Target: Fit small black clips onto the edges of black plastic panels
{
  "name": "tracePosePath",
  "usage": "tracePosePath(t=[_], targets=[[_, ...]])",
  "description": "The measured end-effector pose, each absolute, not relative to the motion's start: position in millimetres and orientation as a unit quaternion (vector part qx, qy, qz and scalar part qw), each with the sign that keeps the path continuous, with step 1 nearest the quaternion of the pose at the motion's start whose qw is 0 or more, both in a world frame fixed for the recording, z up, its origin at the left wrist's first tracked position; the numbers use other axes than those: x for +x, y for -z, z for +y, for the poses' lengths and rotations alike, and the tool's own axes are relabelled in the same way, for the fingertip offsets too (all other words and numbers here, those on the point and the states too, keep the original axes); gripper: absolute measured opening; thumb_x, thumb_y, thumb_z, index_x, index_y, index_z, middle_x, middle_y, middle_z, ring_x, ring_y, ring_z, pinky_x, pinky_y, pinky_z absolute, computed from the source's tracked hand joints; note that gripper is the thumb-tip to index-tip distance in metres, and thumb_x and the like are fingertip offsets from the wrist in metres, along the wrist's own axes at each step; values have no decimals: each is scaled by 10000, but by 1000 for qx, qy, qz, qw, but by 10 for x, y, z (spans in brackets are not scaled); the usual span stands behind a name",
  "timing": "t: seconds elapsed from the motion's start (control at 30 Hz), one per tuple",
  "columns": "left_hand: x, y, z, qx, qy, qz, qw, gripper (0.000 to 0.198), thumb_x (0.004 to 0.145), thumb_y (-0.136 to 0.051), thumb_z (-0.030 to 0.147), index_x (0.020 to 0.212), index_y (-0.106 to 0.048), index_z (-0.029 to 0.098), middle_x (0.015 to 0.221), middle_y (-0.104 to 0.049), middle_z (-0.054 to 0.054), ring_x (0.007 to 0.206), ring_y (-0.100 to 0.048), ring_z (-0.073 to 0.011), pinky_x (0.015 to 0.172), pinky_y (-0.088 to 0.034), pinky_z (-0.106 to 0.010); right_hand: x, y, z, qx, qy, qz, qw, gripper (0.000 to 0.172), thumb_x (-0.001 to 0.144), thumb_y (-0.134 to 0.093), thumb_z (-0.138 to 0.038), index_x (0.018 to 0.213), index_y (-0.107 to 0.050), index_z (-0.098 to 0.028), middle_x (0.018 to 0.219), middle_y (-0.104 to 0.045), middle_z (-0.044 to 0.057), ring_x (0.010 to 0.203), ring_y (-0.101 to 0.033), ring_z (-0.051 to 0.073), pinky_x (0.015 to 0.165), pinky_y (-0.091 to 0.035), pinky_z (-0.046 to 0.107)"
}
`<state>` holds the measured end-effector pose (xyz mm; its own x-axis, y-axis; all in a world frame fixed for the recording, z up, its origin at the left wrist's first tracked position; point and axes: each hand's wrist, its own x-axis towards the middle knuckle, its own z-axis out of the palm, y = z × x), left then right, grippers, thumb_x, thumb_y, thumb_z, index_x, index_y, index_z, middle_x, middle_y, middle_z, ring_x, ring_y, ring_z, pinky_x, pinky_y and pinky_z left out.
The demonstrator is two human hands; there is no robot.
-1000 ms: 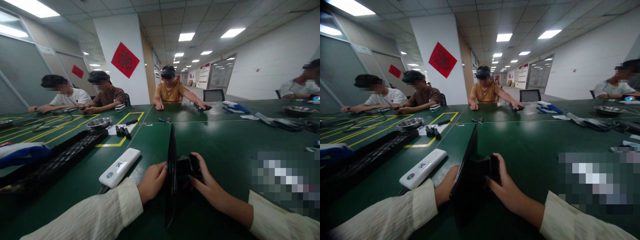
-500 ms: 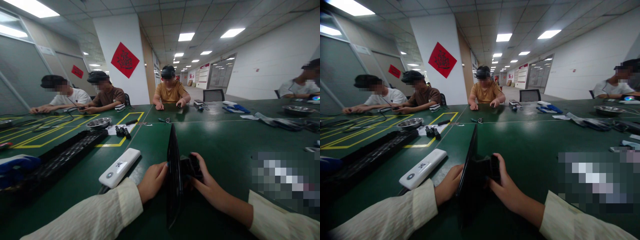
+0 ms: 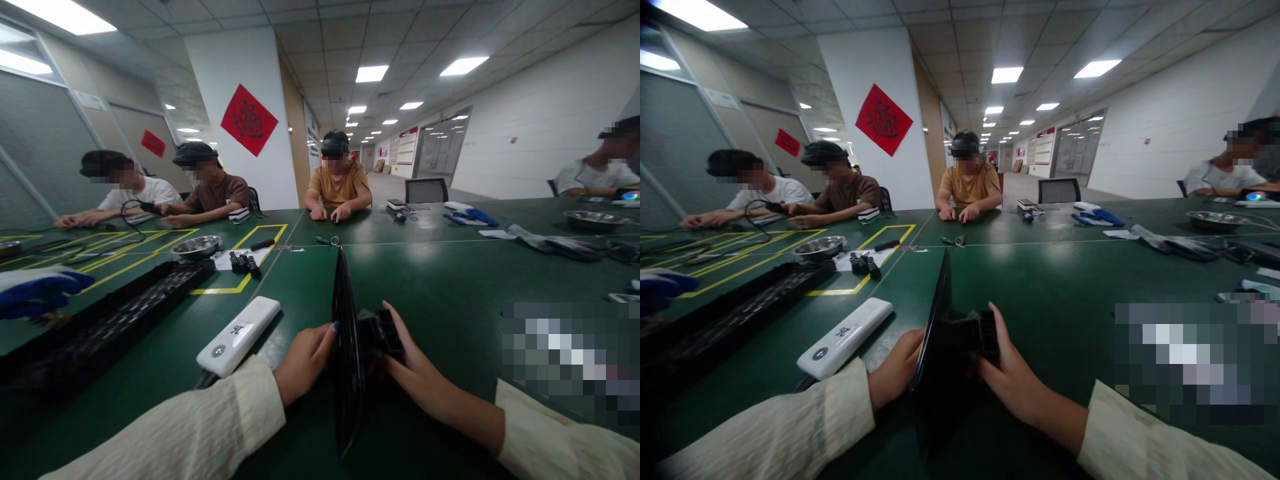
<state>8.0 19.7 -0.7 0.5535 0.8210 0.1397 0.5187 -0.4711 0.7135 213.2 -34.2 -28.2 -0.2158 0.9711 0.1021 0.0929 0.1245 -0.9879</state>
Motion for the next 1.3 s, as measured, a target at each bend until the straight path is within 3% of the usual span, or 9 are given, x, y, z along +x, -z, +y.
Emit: tracePosePath(t=[0.23,0.4,0.63,0.87,1.07,1.3], targets=[[67,-25,176,830,-232,401,311,425,905,-254,409,726,-560,173,667,-599,-19,646,-546,-171,671,-448,-268,2127,255,-351,-446,-495,-594,451,924,789,-512,-583,1435,14,-184,1272,-458,135,1144,-475,251,999,-347,418],[68,-25,178,824,-237,399,326,446,914,-226,400,724,-559,171,669,-604,-21,633,-546,-167,653,-446,-266,2101,187,-364,-444,-517,-583,442,970,767,-522,-607,1425,48,-178,1211,-489,135,985,-553,230,910,-423,398],[65,-22,186,830,-233,395,318,435,910,-247,411,737,-564,169,681,-605,-20,654,-553,-172,674,-448,-274,2110,220,-352,-439,-524,-574,450,961,776,-537,-571,1423,45,-162,1137,-538,131,969,-561,234,884,-442,399],[55,-4,187,823,-239,399,325,477,920,-215,437,736,-566,172,638,-596,-16,637,-541,-168,656,-445,-266,2116,216,-338,-440,-512,-582,454,945,777,-536,-569,1428,14,-161,1211,-503,140,1097,-507,249,951,-403,397],[71,12,202,824,-223,393,341,440,923,-220,429,743,-522,165,703,-604,-22,633,-535,-156,646,-434,-263,2113,218,-344,-440,-513,-581,454,920,784,-533,-554,1424,8,-176,1217,-495,142,1052,-538,245,956,-397,421],[52,5,195,824,-235,388,339,419,919,-214,400,699,-493,177,629,-542,-5,594,-497,-151,656,-426,-270,2116,241,-353,-435,-515,-582,455,856,821,-529,-492,1421,6,-200,1180,-516,109,1018,-557,223,932,-416,399]])
